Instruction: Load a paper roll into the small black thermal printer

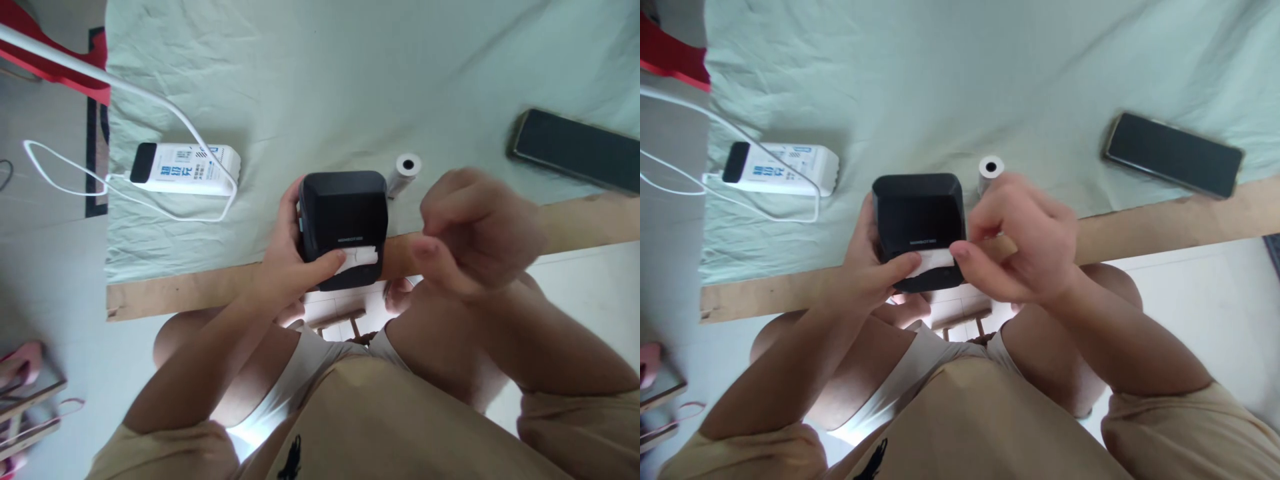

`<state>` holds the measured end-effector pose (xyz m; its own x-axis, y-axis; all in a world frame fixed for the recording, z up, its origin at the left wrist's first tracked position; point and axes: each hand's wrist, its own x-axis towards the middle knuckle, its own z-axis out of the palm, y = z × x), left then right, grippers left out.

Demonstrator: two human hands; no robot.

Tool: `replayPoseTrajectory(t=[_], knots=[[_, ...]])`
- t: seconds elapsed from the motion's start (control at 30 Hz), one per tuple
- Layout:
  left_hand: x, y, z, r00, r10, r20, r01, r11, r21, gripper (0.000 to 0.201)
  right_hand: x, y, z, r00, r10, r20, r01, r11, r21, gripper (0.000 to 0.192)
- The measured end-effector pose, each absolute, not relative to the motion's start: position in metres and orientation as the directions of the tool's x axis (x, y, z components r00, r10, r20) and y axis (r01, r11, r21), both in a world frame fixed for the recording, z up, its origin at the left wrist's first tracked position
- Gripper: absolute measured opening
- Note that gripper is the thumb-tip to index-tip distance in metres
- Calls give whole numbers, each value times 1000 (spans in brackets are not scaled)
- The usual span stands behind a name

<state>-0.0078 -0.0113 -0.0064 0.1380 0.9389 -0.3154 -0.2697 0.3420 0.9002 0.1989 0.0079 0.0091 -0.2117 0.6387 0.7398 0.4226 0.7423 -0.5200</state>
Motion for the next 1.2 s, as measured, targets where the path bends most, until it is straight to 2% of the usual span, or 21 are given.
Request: replayPoseTrajectory(t=[0.1, 0.17, 0.23, 0.37, 0.5, 0.6, 0.67, 0.83, 0.9, 1.0, 1.1, 1.2], knots=[[-6, -11, -5, 116, 949, -292, -267, 313, 912, 93, 197, 2, 12, -310, 775, 550, 460, 629, -627, 41], [-6, -11, -4, 131, 944, -302, -274, 327, 904, 91, 197, 2, 11, -317, 878, 358, 518, 477, -710, 52], [-5, -11, -3, 148, 940, -309, -284, 339, 897, 81, 198, 5, 9, -293, 934, 204, 542, 338, -769, 64], [-1, -8, -2, 155, 939, -307, -323, 342, 882, 57, 196, 12, 5, -266, 964, -12, 548, 141, -824, 72], [-1, -5, -7, 159, 950, -269, -368, 310, 877, 48, 196, 15, 1, -253, 958, -132, 558, 33, -829, 69], [-3, -5, -12, 220, 945, -241, -379, 310, 872, 50, 199, 14, -2, -285, 949, -135, 558, 50, -828, 68], [-3, -4, -13, 225, 947, -229, -413, 306, 858, 44, 202, 13, -3, -324, 941, -101, 541, 96, -835, 69], [5, 1, -8, 117, 915, -386, -457, 394, 797, 34, 203, 11, -4, -364, 931, 2, 456, 180, -872, 74], [8, 3, -8, 73, 896, -438, -472, 418, 777, 33, 201, 12, -3, -364, 931, 16, 471, 199, -860, 70], [8, 4, -11, 34, 897, -440, -485, 400, 778, 30, 201, 15, -3, -388, 920, 51, 461, 242, -854, 61], [5, 3, -12, 53, 912, -407, -497, 377, 781, 27, 206, 17, 1, -444, 890, 99, 402, 297, -866, 55], [4, 3, -8, 92, 901, -424, -497, 411, 764, 31, 211, 17, 6, -468, 867, 170, 407, 383, -829, 50]])
